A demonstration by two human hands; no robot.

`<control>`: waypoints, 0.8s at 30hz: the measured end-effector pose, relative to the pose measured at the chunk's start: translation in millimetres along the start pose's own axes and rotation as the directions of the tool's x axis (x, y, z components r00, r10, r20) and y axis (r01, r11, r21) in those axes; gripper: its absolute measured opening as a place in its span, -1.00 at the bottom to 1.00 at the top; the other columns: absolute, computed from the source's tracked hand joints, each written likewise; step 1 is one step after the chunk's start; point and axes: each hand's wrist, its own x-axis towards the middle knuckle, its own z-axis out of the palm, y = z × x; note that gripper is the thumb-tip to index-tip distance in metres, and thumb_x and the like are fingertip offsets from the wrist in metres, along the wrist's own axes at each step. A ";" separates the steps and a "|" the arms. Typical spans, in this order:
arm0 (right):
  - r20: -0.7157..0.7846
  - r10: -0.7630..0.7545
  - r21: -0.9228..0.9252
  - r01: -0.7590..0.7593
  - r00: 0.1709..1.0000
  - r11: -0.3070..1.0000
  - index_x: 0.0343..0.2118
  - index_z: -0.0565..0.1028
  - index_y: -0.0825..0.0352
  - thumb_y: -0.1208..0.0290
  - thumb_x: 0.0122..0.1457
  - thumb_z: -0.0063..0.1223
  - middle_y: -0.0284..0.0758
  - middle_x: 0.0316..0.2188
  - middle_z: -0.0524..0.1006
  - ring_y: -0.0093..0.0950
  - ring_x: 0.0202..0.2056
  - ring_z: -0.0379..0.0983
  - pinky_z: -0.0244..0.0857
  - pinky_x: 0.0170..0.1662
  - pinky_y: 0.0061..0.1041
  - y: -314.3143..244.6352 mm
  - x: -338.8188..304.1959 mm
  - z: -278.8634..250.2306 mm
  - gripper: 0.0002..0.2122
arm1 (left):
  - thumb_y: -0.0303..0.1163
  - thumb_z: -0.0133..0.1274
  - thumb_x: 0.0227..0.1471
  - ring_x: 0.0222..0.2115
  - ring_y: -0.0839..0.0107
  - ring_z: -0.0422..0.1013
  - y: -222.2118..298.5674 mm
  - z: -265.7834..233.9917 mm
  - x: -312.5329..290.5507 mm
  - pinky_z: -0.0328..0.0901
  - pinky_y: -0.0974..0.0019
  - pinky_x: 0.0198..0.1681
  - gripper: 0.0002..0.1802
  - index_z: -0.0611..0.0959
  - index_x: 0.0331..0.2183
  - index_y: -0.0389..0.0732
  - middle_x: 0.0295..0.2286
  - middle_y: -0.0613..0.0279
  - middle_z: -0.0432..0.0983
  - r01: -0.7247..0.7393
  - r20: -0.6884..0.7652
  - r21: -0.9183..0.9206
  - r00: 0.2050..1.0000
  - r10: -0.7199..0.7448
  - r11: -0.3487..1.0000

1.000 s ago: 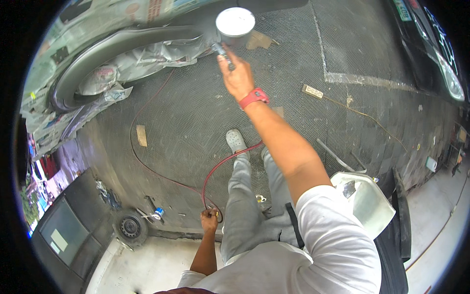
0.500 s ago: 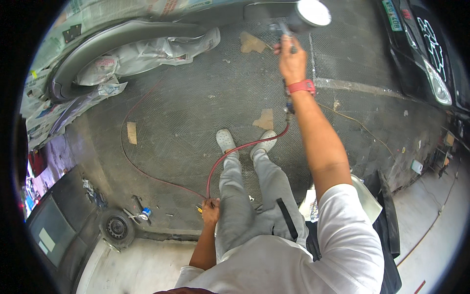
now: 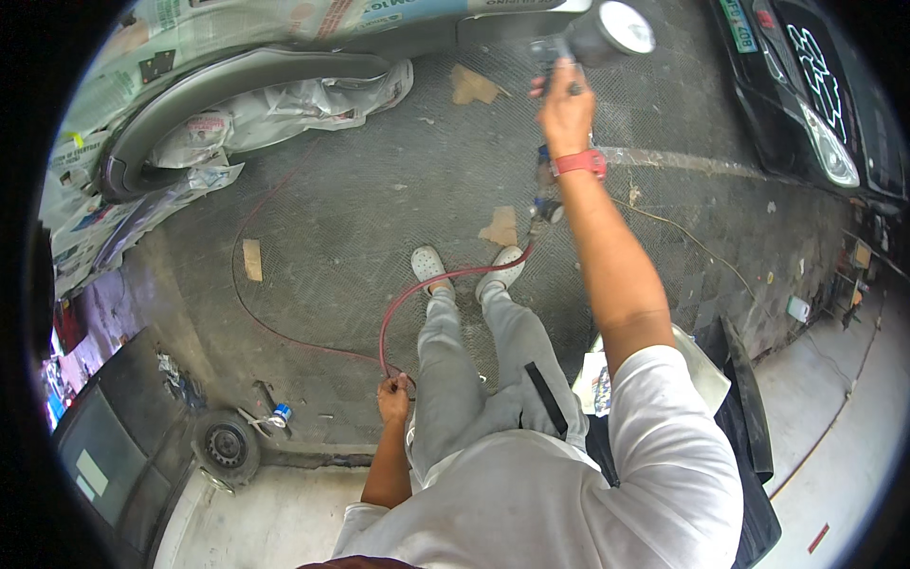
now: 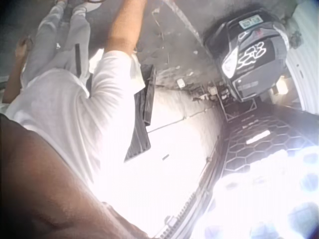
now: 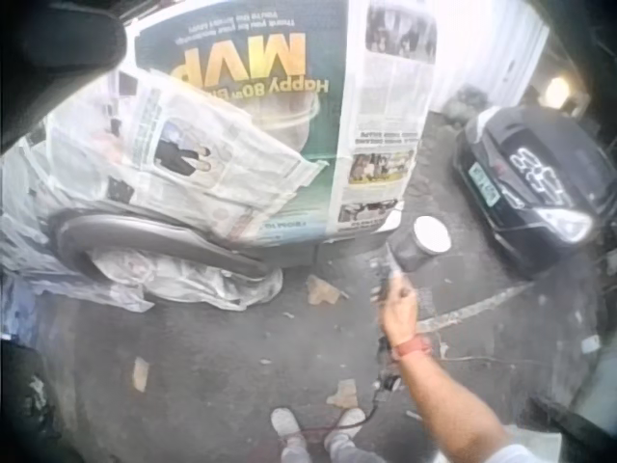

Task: The person uses a spray gun to apply white paint to a car bumper that is masked with newspaper. The person then uses a heat gun to dry the painted surface.

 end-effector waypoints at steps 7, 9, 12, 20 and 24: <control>0.223 -0.076 0.098 0.055 0.972 0.994 0.01 0.59 0.39 -0.02 0.50 -0.11 -0.36 -0.44 0.65 -0.62 -0.47 0.55 0.36 -0.56 -0.55 -26.4 -77.8 121.8 -0.51 | 0.02 0.28 0.14 -0.15 -0.02 0.53 -61.7 -45.7 -18.4 0.35 0.03 0.07 -0.51 0.75 -0.30 -0.29 -0.20 -0.12 0.58 0.132 -0.076 0.072 0.989 -0.127 0.989; 0.293 -0.060 0.118 0.026 0.954 0.993 0.02 0.58 0.40 -0.02 0.50 -0.11 -0.34 -0.43 0.66 -0.62 -0.46 0.57 0.36 -0.57 -0.56 -41.1 -88.8 143.2 -0.51 | 0.02 0.28 0.15 -0.20 0.02 0.55 -91.9 -51.8 -21.3 0.37 0.04 0.03 -0.51 0.74 -0.32 -0.30 -0.24 -0.10 0.60 0.197 -0.067 -0.038 0.978 -0.199 0.980; 0.383 -0.038 0.157 -0.025 0.923 0.987 0.05 0.57 0.40 -0.02 0.50 -0.12 -0.33 -0.44 0.66 -0.61 -0.48 0.57 0.36 -0.58 -0.57 -57.3 -88.9 154.9 -0.51 | 0.01 0.29 0.15 -0.28 0.08 0.56 -88.6 -59.1 -22.5 0.40 0.06 -0.06 -0.50 0.73 -0.36 -0.32 -0.31 -0.07 0.62 0.244 -0.068 -0.070 0.966 -0.249 0.967; 0.212 0.071 0.072 -0.088 0.975 0.993 0.03 0.62 0.35 0.05 0.48 -0.05 -0.34 -0.50 0.64 -0.59 -0.53 0.54 0.39 -0.45 -0.48 -46.7 -16.6 59.2 -0.57 | -0.03 0.27 0.18 -0.36 0.07 0.54 -28.8 -59.0 -17.1 0.38 0.02 -0.17 -0.49 0.72 -0.45 -0.36 -0.44 -0.05 0.61 0.056 0.031 -0.020 0.998 -0.055 0.998; 0.180 0.041 -0.057 -0.031 0.983 0.998 0.05 0.58 0.39 -0.01 0.52 -0.19 -0.30 -0.42 0.66 -0.58 -0.46 0.59 0.38 -0.59 -0.55 -21.1 40.7 -38.6 -0.50 | -0.01 0.23 0.19 -0.37 0.00 0.53 30.3 -31.6 -23.6 0.38 0.01 -0.17 -0.50 0.73 -0.43 -0.34 -0.46 -0.06 0.61 -0.120 0.043 0.066 0.992 0.118 0.991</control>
